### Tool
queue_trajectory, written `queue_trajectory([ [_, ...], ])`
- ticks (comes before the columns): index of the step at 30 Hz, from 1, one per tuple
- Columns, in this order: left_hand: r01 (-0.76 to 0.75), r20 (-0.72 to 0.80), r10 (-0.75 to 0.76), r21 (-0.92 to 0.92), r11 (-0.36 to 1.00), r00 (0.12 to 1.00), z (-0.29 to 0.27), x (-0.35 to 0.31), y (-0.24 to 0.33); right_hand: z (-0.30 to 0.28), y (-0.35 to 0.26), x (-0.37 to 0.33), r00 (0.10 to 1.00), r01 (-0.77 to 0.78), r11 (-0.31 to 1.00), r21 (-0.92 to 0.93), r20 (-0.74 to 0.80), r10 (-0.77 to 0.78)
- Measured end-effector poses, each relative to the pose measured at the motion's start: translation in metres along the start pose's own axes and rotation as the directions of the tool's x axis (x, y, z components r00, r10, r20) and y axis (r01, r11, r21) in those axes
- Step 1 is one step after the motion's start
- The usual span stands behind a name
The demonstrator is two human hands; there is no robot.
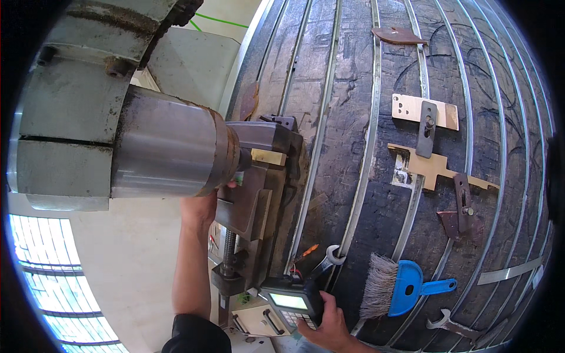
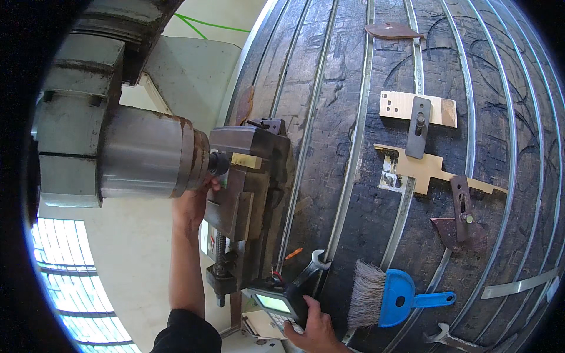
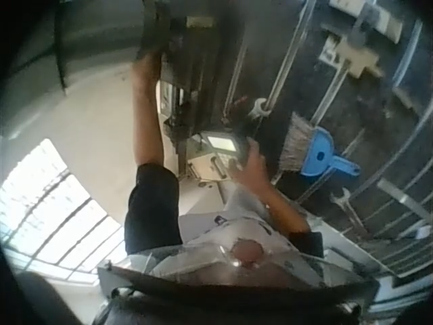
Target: The recorder uses a handheld controller to operate a CNC machine and then checks a workpiece.
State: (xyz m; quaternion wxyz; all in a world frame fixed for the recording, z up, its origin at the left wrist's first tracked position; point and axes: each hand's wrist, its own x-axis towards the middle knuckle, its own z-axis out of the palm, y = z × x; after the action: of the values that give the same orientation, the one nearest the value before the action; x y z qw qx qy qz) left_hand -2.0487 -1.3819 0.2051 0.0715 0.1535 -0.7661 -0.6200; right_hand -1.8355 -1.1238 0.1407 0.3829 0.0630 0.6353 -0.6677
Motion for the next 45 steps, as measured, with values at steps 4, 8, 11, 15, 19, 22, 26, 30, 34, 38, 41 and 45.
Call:
queue_trajectory([
  [4, 0.077, -0.008, -0.077, 0.086, 0.993, 0.997, -0.002, -0.003, 0.002, -0.002, -0.006, -0.001, 0.999, -0.033, 0.999, -0.025, -0.001, 0.033],
  [8, 0.072, -0.159, -0.023, 0.308, 0.949, 0.987, -0.001, -0.006, 0.006, 0.003, -0.002, -0.002, 1.000, -0.016, 1.000, -0.022, -0.020, 0.015],
  [11, 0.084, -0.069, -0.064, 0.351, 0.932, 0.996, 0.015, -0.005, 0.016, 0.007, 0.009, -0.001, 0.998, 0.028, 0.996, -0.088, -0.062, -0.033],
  [15, 0.099, -0.044, -0.090, 0.298, 0.949, 0.995, 0.001, 0.005, 0.000, 0.006, 0.005, -0.001, 0.997, 0.041, 0.999, -0.028, -0.059, -0.042],
  [19, 0.085, -0.010, -0.086, 0.299, 0.951, 0.996, 0.003, 0.009, -0.003, 0.005, 0.002, 0.000, 0.995, 0.072, 0.996, -0.054, -0.069, -0.076],
  [22, 0.034, 0.014, -0.039, 0.273, 0.961, 0.999, 0.002, 0.008, -0.007, 0.004, -0.003, 0.000, 0.998, 0.041, 0.999, -0.031, -0.055, -0.043],
  [26, 0.102, -0.041, -0.094, 0.357, 0.928, 0.995, 0.005, 0.007, -0.001, 0.007, 0.002, -0.001, 0.995, 0.055, 0.996, -0.067, -0.085, -0.061],
  [30, 0.116, -0.060, -0.100, 0.467, 0.876, 0.993, 0.020, 0.002, 0.008, 0.006, 0.006, -0.002, 0.991, 0.074, 0.997, -0.037, -0.104, -0.078],
  [34, 0.078, -0.027, -0.074, 0.485, 0.871, 0.997, 0.016, 0.002, 0.010, 0.009, 0.007, -0.002, 0.986, 0.113, 0.993, -0.045, -0.117, -0.118],
  [38, 0.103, -0.043, -0.093, 0.472, 0.876, 0.995, 0.016, 0.002, 0.010, 0.004, 0.010, 0.005, 0.980, 0.195, 0.981, -0.011, -0.047, -0.195],
  [41, 0.046, -0.046, -0.028, 0.454, 0.890, 0.999, 0.019, 0.002, 0.007, 0.004, 0.010, 0.004, 0.981, 0.193, 0.981, -0.023, -0.029, -0.193],
  [45, 0.041, -0.041, -0.022, 0.558, 0.829, 0.999, 0.023, -0.001, 0.014, 0.004, 0.011, 0.004, 0.978, 0.204, 0.978, -0.032, -0.035, -0.205],
])
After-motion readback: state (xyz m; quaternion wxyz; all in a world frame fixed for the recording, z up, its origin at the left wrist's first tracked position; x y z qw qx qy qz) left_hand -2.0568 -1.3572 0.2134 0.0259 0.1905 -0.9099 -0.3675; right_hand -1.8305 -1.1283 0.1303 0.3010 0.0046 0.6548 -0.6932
